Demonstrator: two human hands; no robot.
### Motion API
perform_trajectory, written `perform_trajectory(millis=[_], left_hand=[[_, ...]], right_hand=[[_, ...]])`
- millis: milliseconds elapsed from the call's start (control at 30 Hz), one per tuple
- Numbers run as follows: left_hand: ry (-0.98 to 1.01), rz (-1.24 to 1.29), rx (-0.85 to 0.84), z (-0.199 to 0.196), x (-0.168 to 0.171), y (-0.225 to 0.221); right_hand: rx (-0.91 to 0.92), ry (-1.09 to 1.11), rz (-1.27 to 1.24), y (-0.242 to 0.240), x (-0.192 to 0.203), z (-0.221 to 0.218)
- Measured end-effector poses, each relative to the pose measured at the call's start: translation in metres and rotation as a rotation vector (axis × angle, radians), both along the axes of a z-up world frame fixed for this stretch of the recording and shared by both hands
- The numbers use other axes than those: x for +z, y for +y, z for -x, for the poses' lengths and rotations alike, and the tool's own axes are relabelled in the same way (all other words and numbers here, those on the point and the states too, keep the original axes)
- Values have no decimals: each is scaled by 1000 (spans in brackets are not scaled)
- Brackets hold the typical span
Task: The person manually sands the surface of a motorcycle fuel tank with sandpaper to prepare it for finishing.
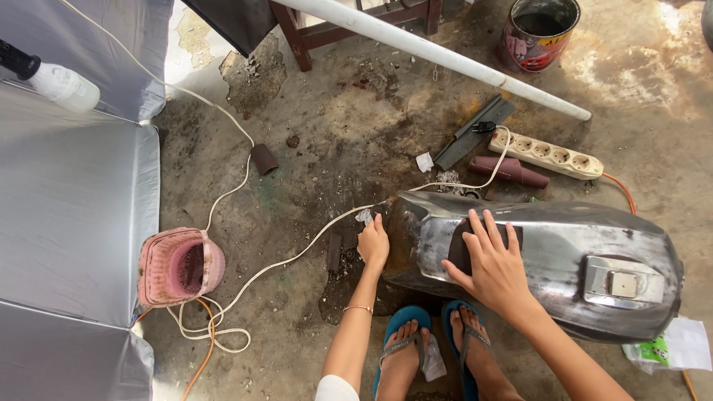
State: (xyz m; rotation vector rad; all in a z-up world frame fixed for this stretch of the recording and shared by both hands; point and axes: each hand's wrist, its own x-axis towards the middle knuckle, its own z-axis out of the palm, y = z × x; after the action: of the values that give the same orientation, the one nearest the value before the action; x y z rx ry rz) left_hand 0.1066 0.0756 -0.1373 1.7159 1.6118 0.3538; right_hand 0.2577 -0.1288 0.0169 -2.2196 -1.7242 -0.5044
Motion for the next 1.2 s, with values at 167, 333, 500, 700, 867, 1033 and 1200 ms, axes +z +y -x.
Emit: perform_trajectory(millis=[167,333,500,700,867,1033,1200], left_hand=[[-3,-15,54,4,11,-12],[3,-21,86,5,25,-19],[6,-50,109,5,22,-21],[17,-74,130,17,4,-26],[16,-76,136,20,-2,-29],[19,-55,123,23,-7,-26],[-2,-52,109,26,-11,-25]], right_hand=[[-7,4,-79,0,-6,6],[-20,11,-70,-2,-4,3],[-24,7,-74,-2,-6,4],[-8,-4,-92,-4,-5,12],[-8,6,-72,-5,-5,14],[-16,27,-47,-7,-7,16],[20,39,-39,-13,-6,16]])
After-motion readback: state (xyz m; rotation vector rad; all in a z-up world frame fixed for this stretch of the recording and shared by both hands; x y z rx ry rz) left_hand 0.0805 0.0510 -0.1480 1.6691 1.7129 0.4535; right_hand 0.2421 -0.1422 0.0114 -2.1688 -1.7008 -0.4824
